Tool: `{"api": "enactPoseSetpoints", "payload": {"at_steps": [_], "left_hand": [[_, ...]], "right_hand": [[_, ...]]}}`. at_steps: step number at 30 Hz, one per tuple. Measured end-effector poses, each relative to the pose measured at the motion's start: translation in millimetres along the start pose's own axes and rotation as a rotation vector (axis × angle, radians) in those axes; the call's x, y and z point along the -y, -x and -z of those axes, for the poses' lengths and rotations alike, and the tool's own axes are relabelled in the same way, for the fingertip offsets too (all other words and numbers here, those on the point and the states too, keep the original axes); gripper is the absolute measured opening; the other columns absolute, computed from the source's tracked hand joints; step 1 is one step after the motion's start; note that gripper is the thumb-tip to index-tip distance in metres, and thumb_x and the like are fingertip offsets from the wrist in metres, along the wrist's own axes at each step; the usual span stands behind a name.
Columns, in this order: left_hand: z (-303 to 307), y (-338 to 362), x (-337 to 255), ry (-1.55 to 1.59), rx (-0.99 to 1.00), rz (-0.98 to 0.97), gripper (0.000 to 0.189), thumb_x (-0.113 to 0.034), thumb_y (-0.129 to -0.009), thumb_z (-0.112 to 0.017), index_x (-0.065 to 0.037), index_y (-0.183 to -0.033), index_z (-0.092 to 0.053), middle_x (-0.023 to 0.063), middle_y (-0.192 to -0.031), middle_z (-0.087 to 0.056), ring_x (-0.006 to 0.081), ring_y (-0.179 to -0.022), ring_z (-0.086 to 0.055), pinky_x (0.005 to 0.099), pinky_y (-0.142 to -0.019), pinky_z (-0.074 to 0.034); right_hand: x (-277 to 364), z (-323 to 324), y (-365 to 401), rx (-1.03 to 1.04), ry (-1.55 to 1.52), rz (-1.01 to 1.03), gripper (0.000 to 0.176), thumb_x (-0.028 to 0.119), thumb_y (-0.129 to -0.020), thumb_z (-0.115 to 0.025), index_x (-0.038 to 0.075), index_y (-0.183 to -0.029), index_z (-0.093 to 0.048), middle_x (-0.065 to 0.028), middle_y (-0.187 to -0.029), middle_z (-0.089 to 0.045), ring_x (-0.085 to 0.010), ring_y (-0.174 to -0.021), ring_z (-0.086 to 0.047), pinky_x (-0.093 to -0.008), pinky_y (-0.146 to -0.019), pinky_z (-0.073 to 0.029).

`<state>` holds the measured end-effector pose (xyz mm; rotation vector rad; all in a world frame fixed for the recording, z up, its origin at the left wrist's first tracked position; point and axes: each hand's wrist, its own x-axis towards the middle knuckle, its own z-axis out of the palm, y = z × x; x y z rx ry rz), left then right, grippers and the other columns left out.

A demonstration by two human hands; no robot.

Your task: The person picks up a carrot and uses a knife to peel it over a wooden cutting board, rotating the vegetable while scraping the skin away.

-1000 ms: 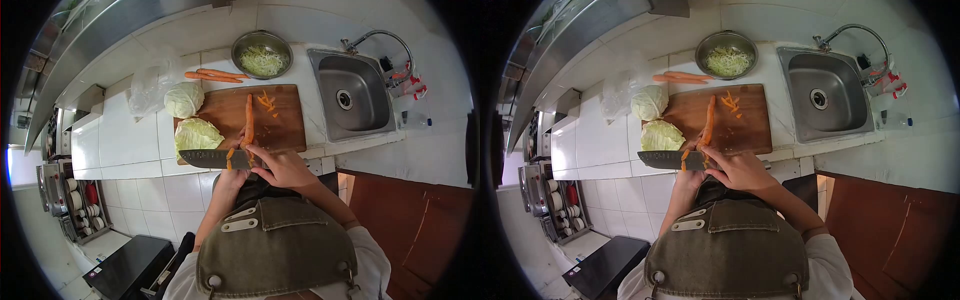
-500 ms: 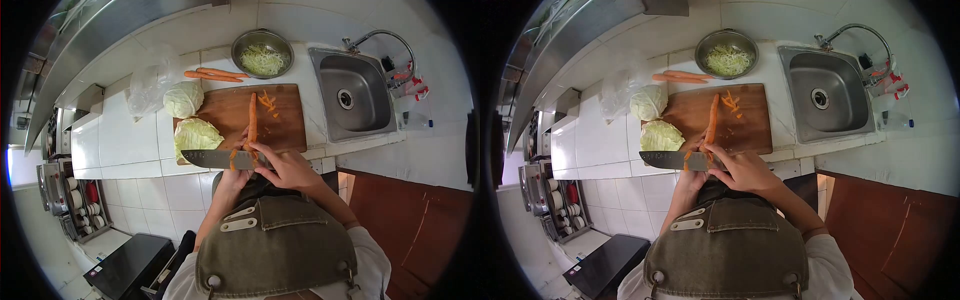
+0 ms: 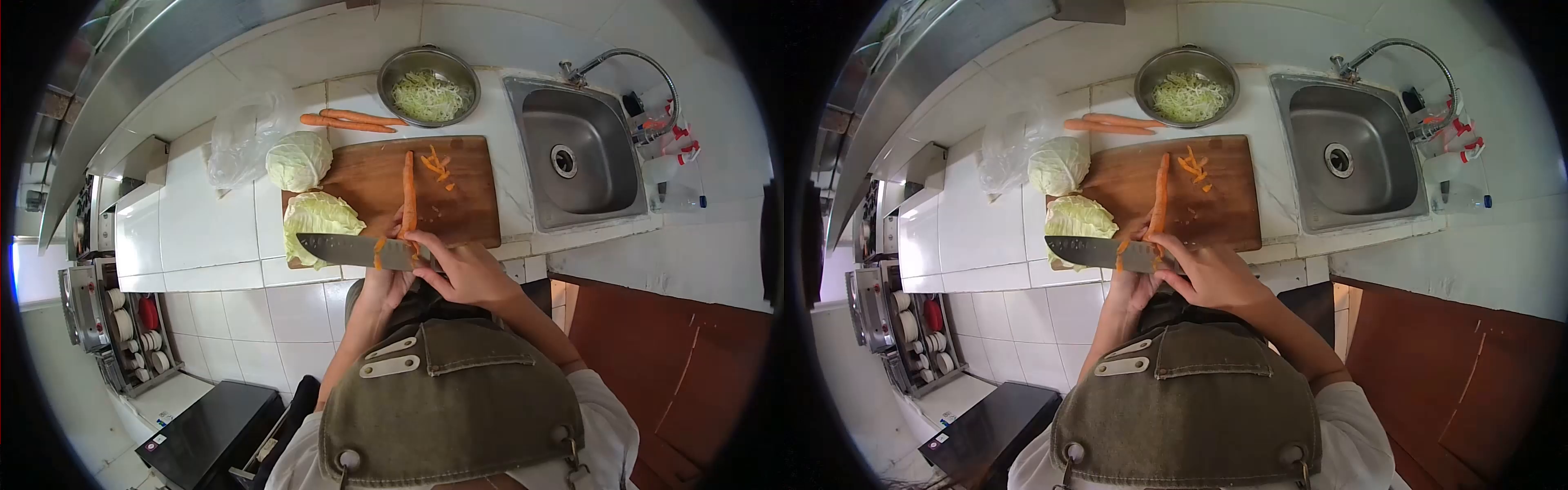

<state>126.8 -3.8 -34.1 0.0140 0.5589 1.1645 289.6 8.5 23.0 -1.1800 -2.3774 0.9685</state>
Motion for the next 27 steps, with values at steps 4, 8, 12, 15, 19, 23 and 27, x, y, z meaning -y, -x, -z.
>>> {"api": "enactPoseSetpoints", "payload": {"at_steps": [4,8,12,15,19,23,27], "left_hand": [[0.8,-0.7,0.0,0.011,-0.005,0.024,0.042,-0.022,-0.096,-0.045,-0.009,-0.136,-0.040,0.0051,-0.103,-0.059,0.0133,-0.086,-0.061,0.0270,-0.064,-0.055],[2.8,-1.2,-0.5,0.018,0.071,0.022,0.043,-0.022,-0.095,-0.047,-0.008,-0.135,-0.041,0.0067,-0.104,-0.059,0.0141,-0.088,-0.062,0.0270,-0.067,-0.055],[4.0,-2.5,-1.1,0.012,0.044,0.007,0.045,-0.022,-0.095,-0.048,-0.007,-0.137,-0.039,0.0076,-0.105,-0.059,0.0147,-0.090,-0.062,0.0273,-0.070,-0.055],[5.8,-2.3,-1.9,0.053,0.074,0.031,0.046,-0.022,-0.095,-0.048,-0.008,-0.138,-0.038,0.0080,-0.105,-0.059,0.0149,-0.090,-0.062,0.0272,-0.070,-0.055],[9.4,2.0,0.7,0.159,0.162,0.086,0.046,-0.023,-0.096,-0.047,-0.008,-0.138,-0.038,0.0080,-0.106,-0.059,0.0154,-0.089,-0.062,0.0274,-0.070,-0.056],[3.5,1.1,-0.8,0.099,0.122,0.047,0.038,-0.024,-0.096,-0.047,-0.007,-0.130,-0.044,0.0080,-0.105,-0.060,0.0161,-0.087,-0.063,0.0271,-0.068,-0.056],[8.0,0.3,0.6,0.089,0.030,0.075,0.032,-0.024,-0.096,-0.045,-0.006,-0.121,-0.049,0.0079,-0.103,-0.060,0.0164,-0.086,-0.063,0.0278,-0.064,-0.056]], "right_hand": [[1.7,3.8,-0.1,0.011,-0.025,-0.010,0.062,0.027,-0.087,-0.062,0.013,-0.140,-0.034,-0.0169,-0.074,-0.064,-0.0359,-0.066,-0.064,-0.0430,-0.060,-0.049],[1.9,2.9,3.9,-0.030,-0.024,0.057,0.062,0.027,-0.087,-0.062,0.013,-0.141,-0.034,-0.0164,-0.075,-0.065,-0.0362,-0.067,-0.064,-0.0431,-0.061,-0.050],[6.9,5.6,3.5,-0.008,0.007,0.036,0.063,0.025,-0.086,-0.063,0.013,-0.142,-0.035,-0.0167,-0.078,-0.066,-0.0362,-0.068,-0.064,-0.0422,-0.064,-0.051],[1.5,-1.7,3.2,-0.073,0.050,0.102,0.065,0.025,-0.086,-0.064,0.014,-0.142,-0.034,-0.0165,-0.078,-0.066,-0.0356,-0.066,-0.064,-0.0415,-0.062,-0.051],[4.5,3.1,0.9,-0.003,0.059,-0.022,0.066,0.025,-0.085,-0.064,0.014,-0.142,-0.033,-0.0166,-0.077,-0.066,-0.0356,-0.065,-0.064,-0.0415,-0.060,-0.051],[7.9,6.6,5.2,0.028,0.000,-0.002,0.064,0.028,-0.087,-0.061,0.014,-0.143,-0.032,-0.0169,-0.077,-0.066,-0.0362,-0.066,-0.064,-0.0435,-0.062,-0.051],[6.8,4.4,5.5,-0.013,0.005,0.048,0.064,0.031,-0.089,-0.058,0.013,-0.143,-0.030,-0.0164,-0.077,-0.066,-0.0358,-0.066,-0.064,-0.0441,-0.062,-0.050]]}}
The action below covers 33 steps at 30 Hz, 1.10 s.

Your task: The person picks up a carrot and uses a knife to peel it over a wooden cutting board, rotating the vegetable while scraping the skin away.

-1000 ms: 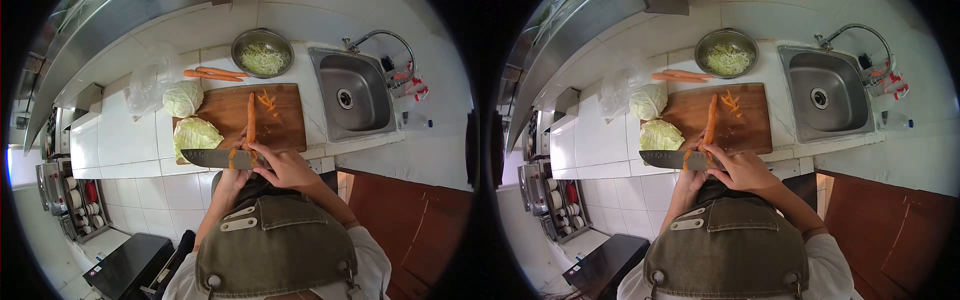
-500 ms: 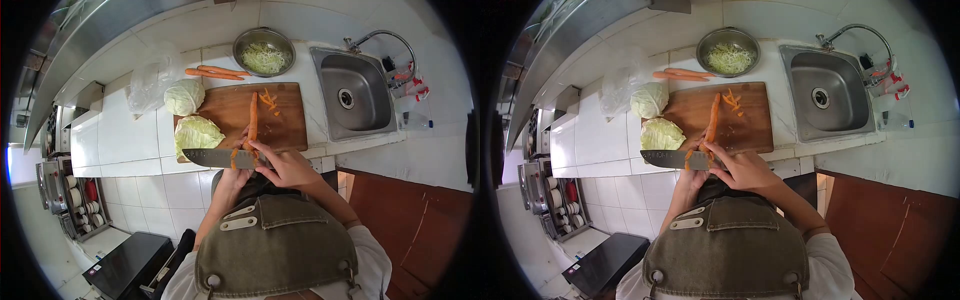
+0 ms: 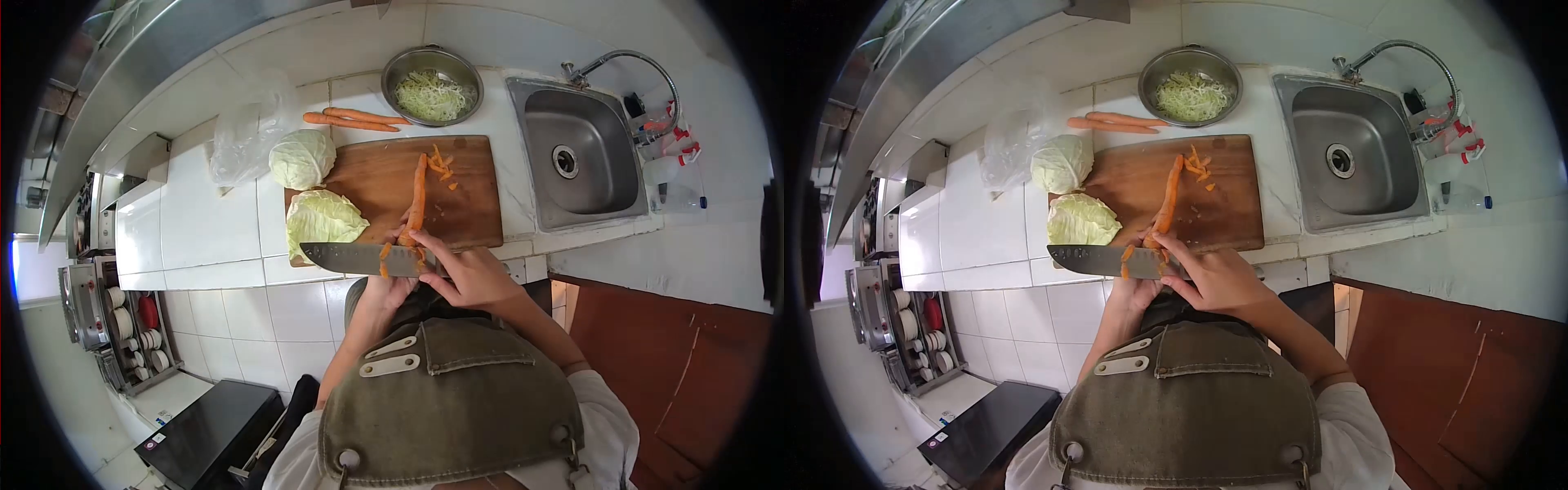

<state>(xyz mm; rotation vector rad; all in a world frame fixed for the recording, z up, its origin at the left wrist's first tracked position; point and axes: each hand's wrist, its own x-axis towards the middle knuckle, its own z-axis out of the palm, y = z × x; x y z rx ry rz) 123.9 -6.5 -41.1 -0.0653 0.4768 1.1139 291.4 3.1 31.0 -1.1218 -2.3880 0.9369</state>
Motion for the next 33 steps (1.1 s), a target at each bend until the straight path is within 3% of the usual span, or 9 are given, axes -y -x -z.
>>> {"api": "enactPoseSetpoints", "payload": {"at_steps": [3,12,16,21,25,28,30,31,33], "left_hand": [[7.1,-3.5,-1.3,0.081,0.105,0.036,0.030,-0.024,-0.096,-0.043,-0.006,-0.118,-0.051,0.0076,-0.101,-0.060,0.0164,-0.085,-0.063,0.0290,-0.063,-0.056],[-5.4,2.2,1.4,0.077,-0.023,-0.008,0.029,-0.026,-0.098,-0.042,-0.005,-0.114,-0.051,0.0063,-0.098,-0.060,0.0159,-0.078,-0.063,0.0279,-0.062,-0.056],[11.0,-2.2,-0.2,0.047,0.074,0.006,0.029,-0.027,-0.098,-0.042,-0.004,-0.115,-0.051,0.0063,-0.100,-0.060,0.0164,-0.081,-0.063,0.0274,-0.063,-0.055],[-9.3,3.4,-2.5,-0.099,-0.023,-0.083,0.033,-0.027,-0.100,-0.040,-0.005,-0.123,-0.047,0.0069,-0.105,-0.058,0.0159,-0.088,-0.062,0.0270,-0.065,-0.056],[-9.0,0.0,-3.6,-0.126,-0.022,-0.108,0.033,-0.028,-0.101,-0.037,-0.006,-0.124,-0.047,0.0074,-0.106,-0.057,0.0154,-0.087,-0.061,0.0266,-0.065,-0.056],[-14.3,2.2,-3.1,-0.233,-0.096,-0.125,0.037,-0.029,-0.101,-0.036,-0.006,-0.129,-0.044,0.0074,-0.105,-0.057,0.0153,-0.085,-0.060,0.0267,-0.066,-0.054],[4.7,-0.1,3.1,-0.192,-0.037,-0.073,0.040,-0.029,-0.101,-0.035,-0.005,-0.133,-0.042,0.0072,-0.105,-0.056,0.0160,-0.083,-0.059,0.0274,-0.068,-0.052],[16.0,-3.7,2.6,-0.160,0.095,-0.002,0.042,-0.030,-0.101,-0.035,-0.005,-0.134,-0.040,0.0068,-0.106,-0.056,0.0163,-0.084,-0.059,0.0281,-0.069,-0.050],[15.7,-3.8,3.9,-0.197,0.051,-0.043,0.042,-0.030,-0.101,-0.036,-0.005,-0.134,-0.040,0.0067,-0.107,-0.056,0.0159,-0.085,-0.059,0.0279,-0.070,-0.051]], "right_hand": [[-4.1,-4.6,1.1,-0.007,0.018,0.009,0.065,0.032,-0.089,-0.058,0.013,-0.144,-0.029,-0.0165,-0.075,-0.065,-0.0355,-0.065,-0.064,-0.0437,-0.062,-0.050],[-1.1,-3.8,-0.4,0.033,0.017,-0.033,0.063,0.033,-0.089,-0.058,0.012,-0.143,-0.031,-0.0153,-0.073,-0.065,-0.0358,-0.066,-0.064,-0.0441,-0.060,-0.050],[-1.7,-2.1,-5.0,-0.005,0.022,-0.042,0.063,0.025,-0.086,-0.062,0.013,-0.142,-0.034,-0.0176,-0.078,-0.066,-0.0368,-0.068,-0.064,-0.0433,-0.062,-0.051],[-8.6,-9.8,-5.9,-0.033,0.058,-0.031,0.057,0.034,-0.090,-0.057,0.015,-0.140,-0.035,-0.0148,-0.070,-0.065,-0.0365,-0.061,-0.063,-0.0449,-0.057,-0.050],[-6.1,-6.4,-9.6,0.043,0.088,-0.100,0.060,0.030,-0.088,-0.060,0.015,-0.141,-0.035,-0.0170,-0.076,-0.066,-0.0374,-0.067,-0.064,-0.0452,-0.060,-0.050],[-13.1,-11.7,-10.1,-0.053,0.083,0.004,0.060,0.029,-0.089,-0.059,0.016,-0.141,-0.034,-0.0173,-0.075,-0.066,-0.0375,-0.061,-0.063,-0.0458,-0.056,-0.049],[-13.4,-4.5,-13.7,0.014,0.110,-0.158,0.054,0.032,-0.090,-0.057,0.012,-0.136,-0.038,-0.0143,-0.065,-0.063,-0.0361,-0.059,-0.062,-0.0467,-0.056,-0.049],[-12.0,-0.2,-14.0,0.015,0.108,-0.157,0.054,0.032,-0.090,-0.057,0.012,-0.136,-0.038,-0.0143,-0.065,-0.063,-0.0361,-0.059,-0.062,-0.0467,-0.056,-0.049],[-9.3,7.3,-13.2,0.099,0.072,-0.222,0.058,0.027,-0.089,-0.058,0.015,-0.141,-0.034,-0.0184,-0.072,-0.064,-0.0379,-0.063,-0.062,-0.0459,-0.057,-0.048]]}}
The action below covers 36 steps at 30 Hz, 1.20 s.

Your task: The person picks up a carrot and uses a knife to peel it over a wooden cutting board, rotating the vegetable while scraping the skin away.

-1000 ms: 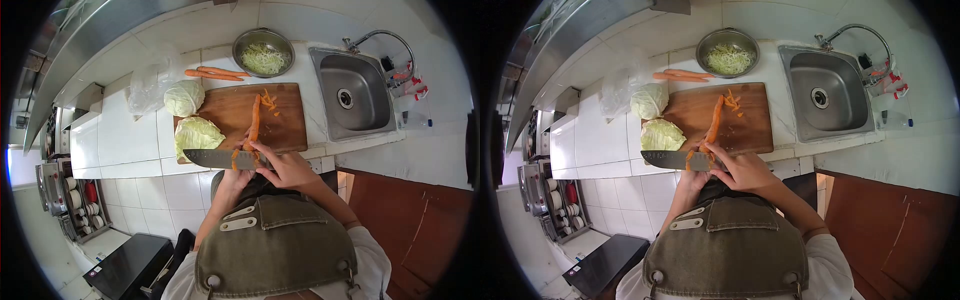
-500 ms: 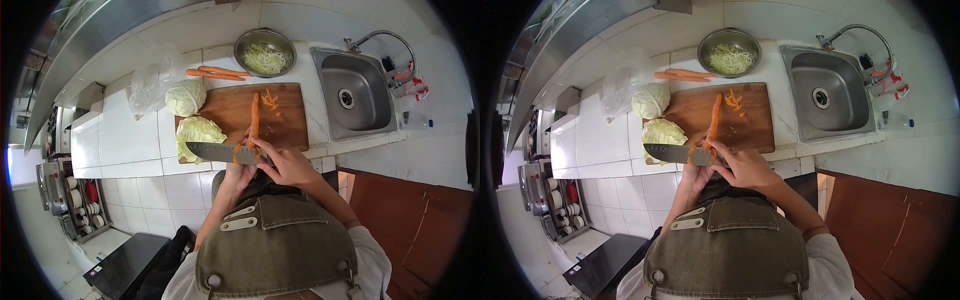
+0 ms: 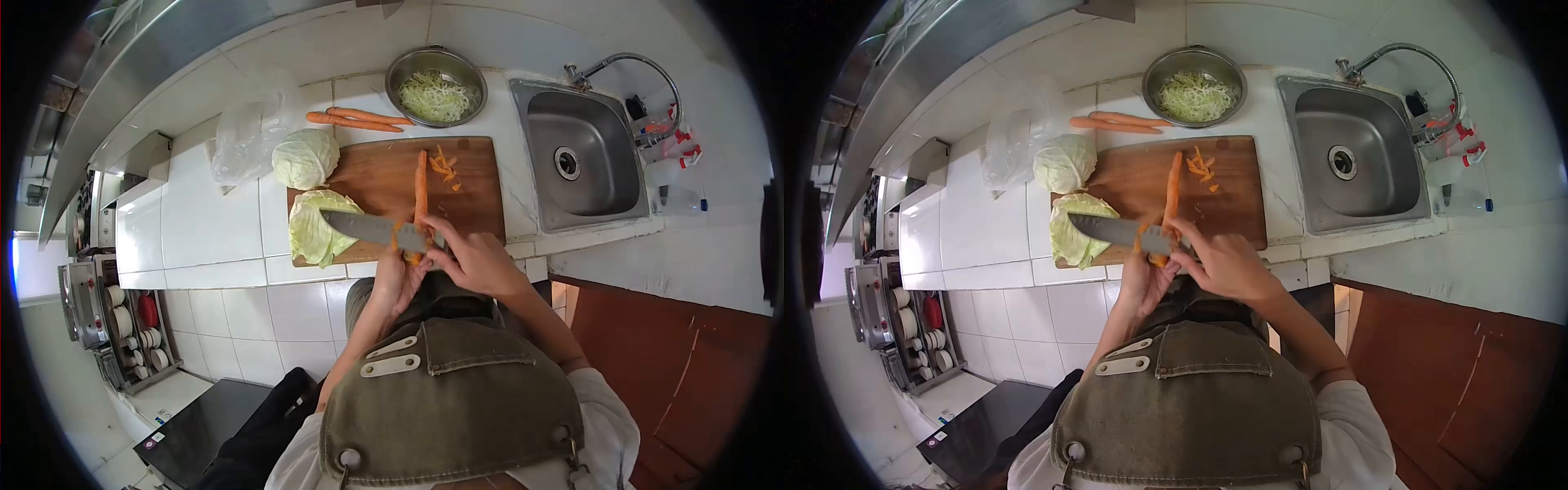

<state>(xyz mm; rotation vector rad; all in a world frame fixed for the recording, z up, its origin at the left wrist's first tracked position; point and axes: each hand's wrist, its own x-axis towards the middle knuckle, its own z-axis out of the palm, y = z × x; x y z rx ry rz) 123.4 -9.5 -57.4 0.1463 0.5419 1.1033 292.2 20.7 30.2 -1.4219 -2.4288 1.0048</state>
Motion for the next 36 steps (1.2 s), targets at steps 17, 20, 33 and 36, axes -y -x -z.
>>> {"api": "enactPoseSetpoints", "payload": {"at_steps": [17,20,33,36], "left_hand": [[-26.8,1.5,-9.4,-0.061,-0.032,-0.059,0.043,-0.024,-0.101,-0.038,-0.008,-0.141,-0.034,0.0089,-0.121,-0.052,0.0142,-0.092,-0.058,0.0264,-0.071,-0.054],[-48.8,7.3,-16.4,-0.125,-0.061,-0.060,0.042,-0.022,-0.101,-0.035,-0.009,-0.141,-0.034,0.0077,-0.111,-0.054,0.0130,-0.085,-0.056,0.0243,-0.067,-0.049],[12.3,-1.3,5.6,-0.003,-0.032,0.065,0.039,-0.029,-0.101,-0.032,-0.006,-0.132,-0.042,0.0067,-0.099,-0.055,0.0132,-0.072,-0.051,0.0255,-0.061,-0.044],[-21.9,3.3,-5.2,-0.038,-0.179,-0.034,0.036,-0.026,-0.101,-0.029,-0.004,-0.126,-0.044,0.0066,-0.097,-0.055,0.0130,-0.070,-0.049,0.0256,-0.060,-0.043]], "right_hand": [[-3.8,-8.9,2.2,-0.044,0.015,0.076,0.057,0.030,-0.089,-0.057,0.012,-0.138,-0.036,-0.0144,-0.062,-0.061,-0.0366,-0.055,-0.061,-0.0460,-0.053,-0.048],[-6.1,-12.0,4.5,-0.149,-0.026,0.227,0.058,0.028,-0.090,-0.058,0.013,-0.141,-0.033,-0.0156,-0.059,-0.059,-0.0375,-0.054,-0.059,-0.0458,-0.051,-0.045],[-16.9,-13.9,-6.4,-0.076,-0.020,0.051,0.055,0.030,-0.092,-0.056,0.011,-0.139,-0.035,-0.0154,-0.054,-0.056,-0.0375,-0.051,-0.057,-0.0467,-0.050,-0.044],[-12.7,-14.5,0.9,-0.076,-0.057,0.085,0.054,0.033,-0.092,-0.055,0.010,-0.138,-0.037,-0.0148,-0.053,-0.056,-0.0372,-0.050,-0.058,-0.0469,-0.050,-0.046]]}}
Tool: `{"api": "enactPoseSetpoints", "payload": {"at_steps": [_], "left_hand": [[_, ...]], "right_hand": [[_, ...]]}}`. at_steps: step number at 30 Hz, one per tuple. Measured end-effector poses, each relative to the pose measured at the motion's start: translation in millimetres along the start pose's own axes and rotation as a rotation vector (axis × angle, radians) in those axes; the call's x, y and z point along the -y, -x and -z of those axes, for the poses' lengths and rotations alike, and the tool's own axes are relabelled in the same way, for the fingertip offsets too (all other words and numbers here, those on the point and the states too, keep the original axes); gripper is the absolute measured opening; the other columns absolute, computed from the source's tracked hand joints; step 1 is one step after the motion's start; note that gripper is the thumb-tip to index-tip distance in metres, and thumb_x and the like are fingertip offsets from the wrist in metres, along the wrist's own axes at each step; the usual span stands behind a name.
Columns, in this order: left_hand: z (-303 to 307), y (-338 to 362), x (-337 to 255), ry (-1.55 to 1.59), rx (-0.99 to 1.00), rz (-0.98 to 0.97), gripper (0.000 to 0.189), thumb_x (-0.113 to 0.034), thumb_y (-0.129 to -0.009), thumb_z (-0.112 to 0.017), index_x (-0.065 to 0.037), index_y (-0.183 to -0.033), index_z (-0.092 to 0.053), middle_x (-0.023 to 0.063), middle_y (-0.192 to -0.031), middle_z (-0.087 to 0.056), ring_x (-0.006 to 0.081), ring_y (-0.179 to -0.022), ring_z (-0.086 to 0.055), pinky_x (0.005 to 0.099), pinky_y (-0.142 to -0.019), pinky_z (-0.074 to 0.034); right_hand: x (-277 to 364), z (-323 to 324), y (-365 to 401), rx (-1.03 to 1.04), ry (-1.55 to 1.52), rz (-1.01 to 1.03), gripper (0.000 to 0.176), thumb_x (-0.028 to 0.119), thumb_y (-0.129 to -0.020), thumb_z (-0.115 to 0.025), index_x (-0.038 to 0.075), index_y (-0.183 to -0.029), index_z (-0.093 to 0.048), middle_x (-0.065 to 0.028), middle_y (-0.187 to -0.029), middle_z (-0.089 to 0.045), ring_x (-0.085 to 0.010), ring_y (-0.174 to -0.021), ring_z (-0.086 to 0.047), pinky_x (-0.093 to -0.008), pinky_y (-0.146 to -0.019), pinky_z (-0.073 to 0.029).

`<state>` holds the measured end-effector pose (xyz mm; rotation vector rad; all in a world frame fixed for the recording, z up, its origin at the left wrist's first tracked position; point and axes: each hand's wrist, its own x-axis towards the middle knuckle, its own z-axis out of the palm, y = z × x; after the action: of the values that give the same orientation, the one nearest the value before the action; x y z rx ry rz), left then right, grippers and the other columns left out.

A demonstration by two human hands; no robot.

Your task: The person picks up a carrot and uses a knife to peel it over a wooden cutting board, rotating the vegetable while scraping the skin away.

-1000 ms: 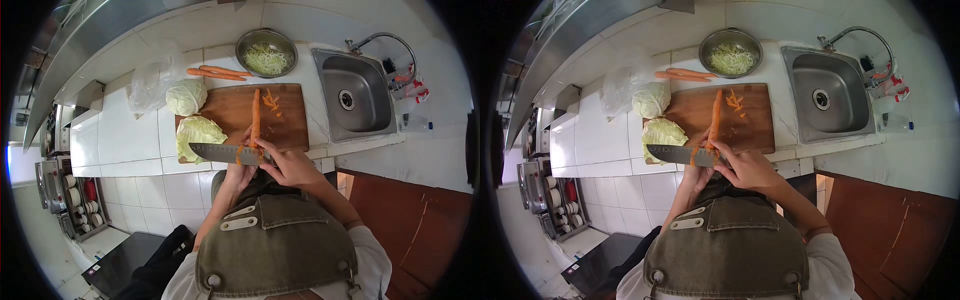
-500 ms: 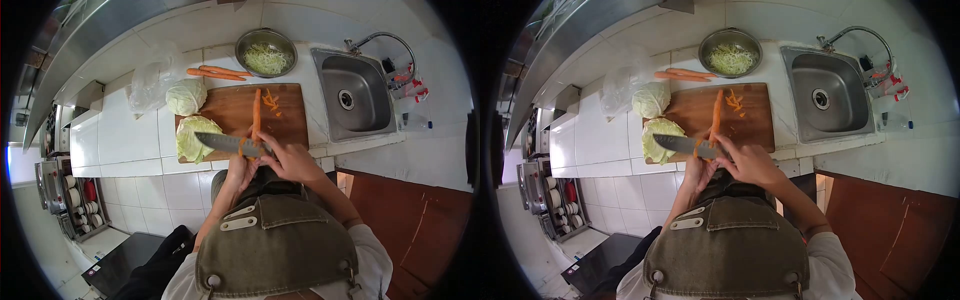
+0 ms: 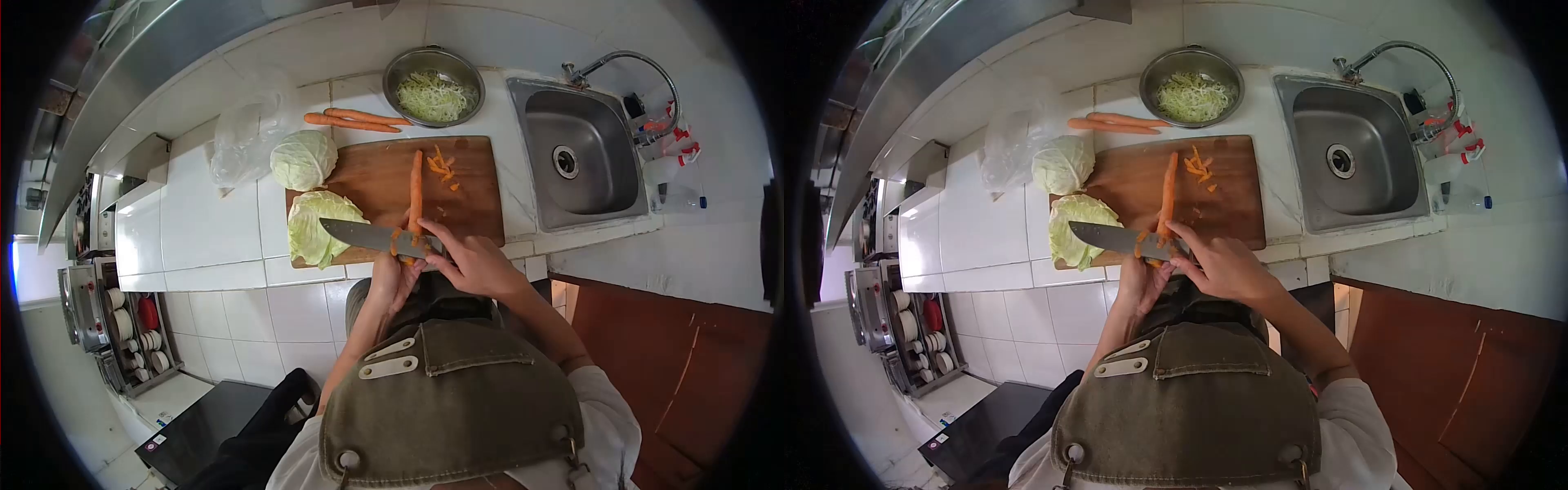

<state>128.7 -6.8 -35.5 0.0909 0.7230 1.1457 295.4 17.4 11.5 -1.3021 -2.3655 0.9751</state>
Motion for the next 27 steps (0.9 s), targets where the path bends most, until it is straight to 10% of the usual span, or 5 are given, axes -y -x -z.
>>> {"api": "enactPoseSetpoints", "payload": {"at_steps": [10,18,27], "left_hand": [[5.6,0.3,2.0,0.000,-0.066,0.060,0.043,-0.016,-0.099,-0.027,-0.007,-0.141,-0.033,0.0053,-0.095,-0.053,0.0121,-0.066,-0.044,0.0242,-0.060,-0.040],[-8.2,0.7,-3.8,0.043,-0.108,0.003,0.025,-0.022,-0.096,-0.033,-0.002,-0.104,-0.046,0.0065,-0.082,-0.051,0.0138,-0.063,-0.043,0.0254,-0.059,-0.039],[6.0,-1.6,2.2,-0.008,-0.045,0.082,0.025,-0.019,-0.095,-0.035,-0.006,-0.113,-0.046,0.0042,-0.077,-0.045,0.0131,-0.063,-0.041,0.0240,-0.059,-0.038]], "right_hand": [[-10.5,-7.0,-10.1,-0.026,0.041,-0.016,0.056,0.026,-0.092,-0.056,0.011,-0.140,-0.034,-0.0170,-0.056,-0.056,-0.0378,-0.052,-0.057,-0.0456,-0.051,-0.043],[-4.2,3.8,-7.6,0.047,0.014,-0.029,0.054,0.033,-0.093,-0.053,0.010,-0.138,-0.036,-0.0168,-0.055,-0.057,-0.0384,-0.053,-0.059,-0.0477,-0.052,-0.046],[-22.3,-5.7,-19.7,-0.032,0.064,-0.035,0.055,0.032,-0.093,-0.053,0.011,-0.140,-0.034,-0.0175,-0.056,-0.058,-0.0386,-0.053,-0.059,-0.0472,-0.052,-0.047]]}}
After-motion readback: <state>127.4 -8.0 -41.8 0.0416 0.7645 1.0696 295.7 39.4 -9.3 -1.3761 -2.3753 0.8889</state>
